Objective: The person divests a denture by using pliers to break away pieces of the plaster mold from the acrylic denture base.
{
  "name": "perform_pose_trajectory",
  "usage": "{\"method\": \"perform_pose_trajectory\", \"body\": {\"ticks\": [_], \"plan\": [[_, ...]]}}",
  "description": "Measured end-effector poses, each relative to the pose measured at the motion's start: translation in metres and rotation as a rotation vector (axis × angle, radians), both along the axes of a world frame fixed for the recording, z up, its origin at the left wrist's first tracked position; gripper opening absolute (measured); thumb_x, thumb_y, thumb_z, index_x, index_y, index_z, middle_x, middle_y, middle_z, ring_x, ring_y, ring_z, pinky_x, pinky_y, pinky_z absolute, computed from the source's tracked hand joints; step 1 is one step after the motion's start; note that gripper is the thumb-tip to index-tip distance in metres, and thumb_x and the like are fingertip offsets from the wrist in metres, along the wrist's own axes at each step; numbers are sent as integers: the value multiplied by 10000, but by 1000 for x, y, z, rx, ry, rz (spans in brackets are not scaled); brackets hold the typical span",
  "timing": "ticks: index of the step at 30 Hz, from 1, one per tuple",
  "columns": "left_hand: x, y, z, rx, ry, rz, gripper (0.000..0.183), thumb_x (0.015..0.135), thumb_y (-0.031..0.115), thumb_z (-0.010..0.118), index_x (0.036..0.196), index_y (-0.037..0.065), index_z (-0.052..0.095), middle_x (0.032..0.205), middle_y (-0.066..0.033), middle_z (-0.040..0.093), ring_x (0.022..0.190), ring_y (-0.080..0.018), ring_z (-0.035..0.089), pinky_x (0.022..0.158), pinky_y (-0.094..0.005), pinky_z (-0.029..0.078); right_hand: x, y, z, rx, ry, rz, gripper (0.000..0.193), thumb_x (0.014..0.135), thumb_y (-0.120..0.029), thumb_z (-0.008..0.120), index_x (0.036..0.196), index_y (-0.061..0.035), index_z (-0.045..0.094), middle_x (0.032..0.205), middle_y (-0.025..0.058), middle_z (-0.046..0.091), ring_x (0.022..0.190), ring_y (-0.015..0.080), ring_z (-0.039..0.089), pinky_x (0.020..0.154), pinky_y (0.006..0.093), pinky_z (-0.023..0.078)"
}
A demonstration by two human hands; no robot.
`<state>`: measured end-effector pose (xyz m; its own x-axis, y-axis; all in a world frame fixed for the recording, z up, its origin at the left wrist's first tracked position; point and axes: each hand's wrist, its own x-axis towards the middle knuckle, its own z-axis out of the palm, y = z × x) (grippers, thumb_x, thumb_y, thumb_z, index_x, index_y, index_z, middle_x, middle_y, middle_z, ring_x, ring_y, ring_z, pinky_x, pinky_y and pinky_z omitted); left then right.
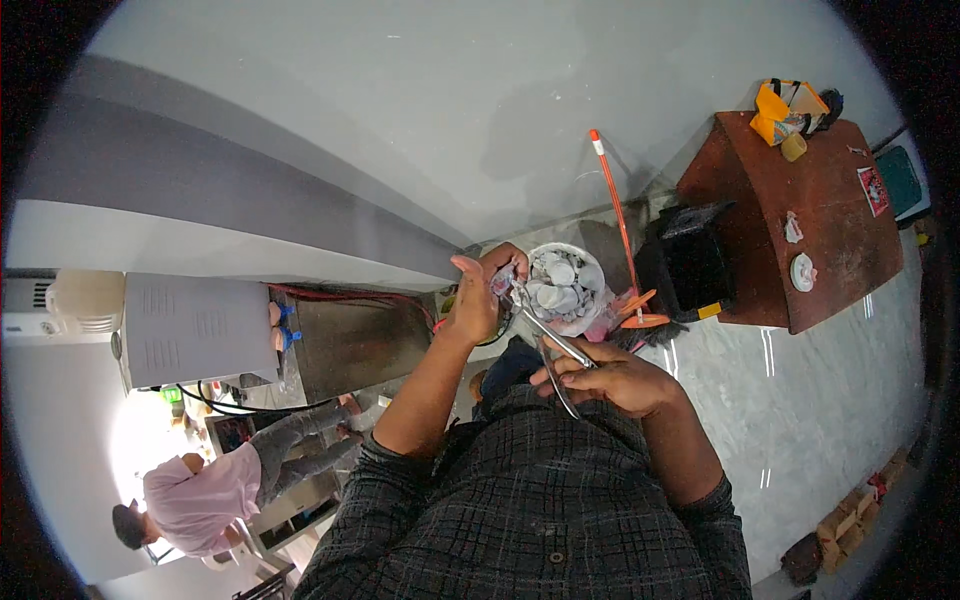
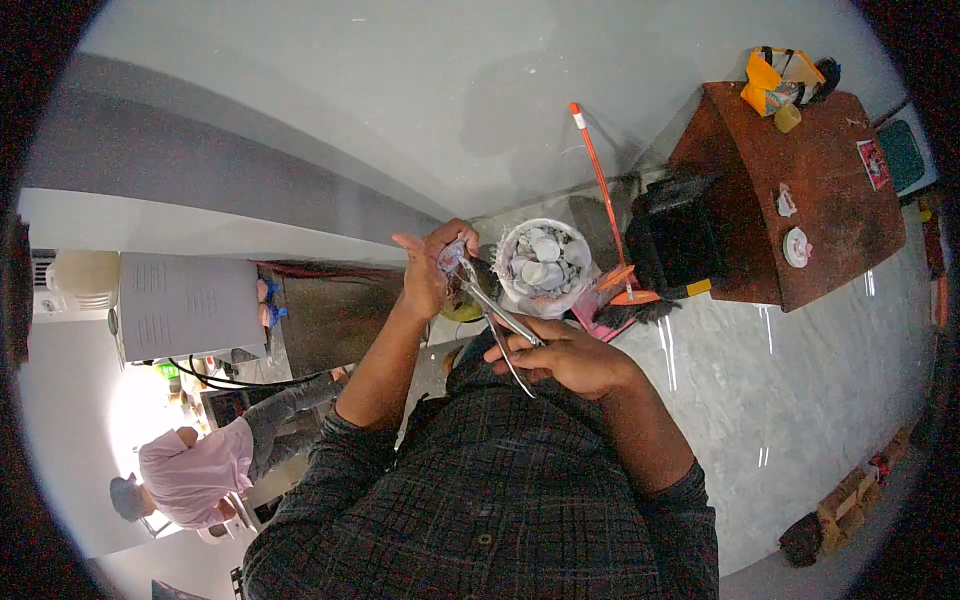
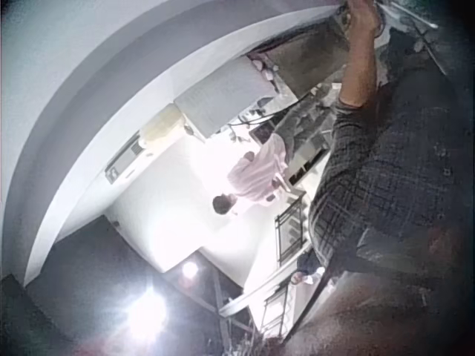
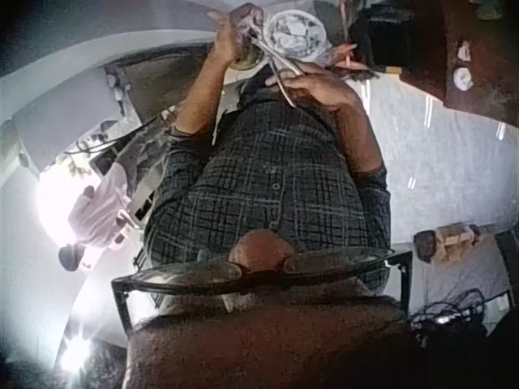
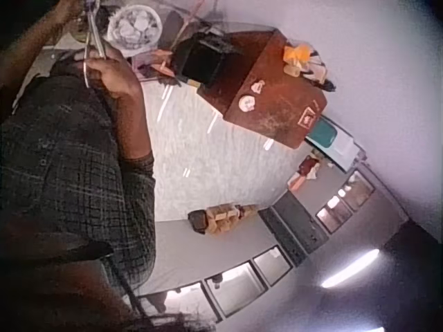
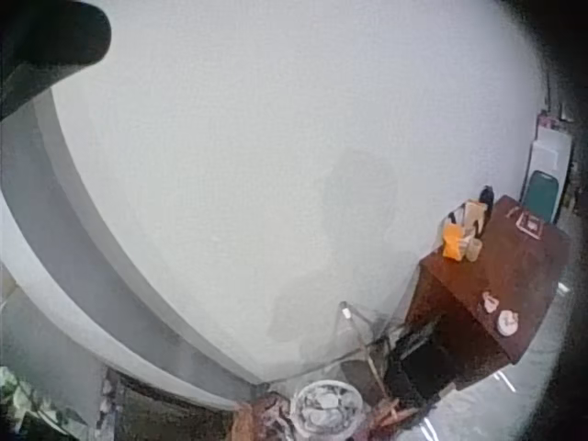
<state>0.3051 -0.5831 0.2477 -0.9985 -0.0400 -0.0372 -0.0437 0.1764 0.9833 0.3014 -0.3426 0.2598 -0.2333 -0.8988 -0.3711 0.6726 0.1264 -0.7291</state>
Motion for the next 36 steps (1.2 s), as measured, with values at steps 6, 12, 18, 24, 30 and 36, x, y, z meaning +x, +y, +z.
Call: {"method": "perform_pose_trajectory", "body": {"ticks": [6, 12, 18, 24, 30, 36], "plan": [[5, -8, 1, -145, 16, -41, 998, 810, 785, -133, 825, -6, 473, 724, -30, 411, 670, -155, 355, 631, -306, 325, 4, -4, 0, 38, -190, -56, 574, 944, -117, 551, 1479, -96, 345, 1006, 103, 630, 903, 196, 605, 698, 330, 512], [3, -7, 3, -207, -40, 48, 917, 823, 781, -123, 835, 39, 417, 770, -26, 355, 701, -161, 319, 674, -295, 303, 8, -14, 1, 51, -292, -91, 573, 916, -127, 590, 1460, -186, 418, 879, 19, 573, 761, 119, 539, 625, 286, 474], [3, -4, -36, -231, 205, 273, 761, 1000, 569, -18, 818, -6, 446, 725, -64, 408, 663, -157, 320, 659, -313, 343, 11, -18, 1, 20, -301, -108, 524, 947, -136, 570, 1450, -199, 434, 772, -34, 457, 677, 91, 443, 562, 251, 387], [0, 5, -21, -84, 1, 290, 771, 993, 583, -20, 827, 1, 458, 736, -59, 418, 656, -167, 340, 671, -282, 354, 4, -15, 13, 107, -220, -86, 478, 987, -143, 526, 1451, -187, 422, 742, -41, 427, 620, 76, 397, 502, 223, 341], [-5, 5, -14, 452, -254, 326, 915, 862, 814, 42, 835, 68, 571, 682, -8, 485, 577, -111, 411, 526, -261, 317, 5, -9, 6, 73, 56, -113, 506, 991, -117, 514, 1477, -147, 379, 855, 6, 563, 714, 104, 531, 601, 248, 449], [-8, 2, -10, 324, -192, 220, 1001, 796, 861, -17, 786, 48, 567, 693, -8, 511, 584, -101, 426, 531, -242, 315, 7, -8, 6, 90, 380, -118, 571, 983, -88, 517, 1512, -107, 302, 1242, 123, 612, 1089, 175, 608, 898, 290, 483]]}}
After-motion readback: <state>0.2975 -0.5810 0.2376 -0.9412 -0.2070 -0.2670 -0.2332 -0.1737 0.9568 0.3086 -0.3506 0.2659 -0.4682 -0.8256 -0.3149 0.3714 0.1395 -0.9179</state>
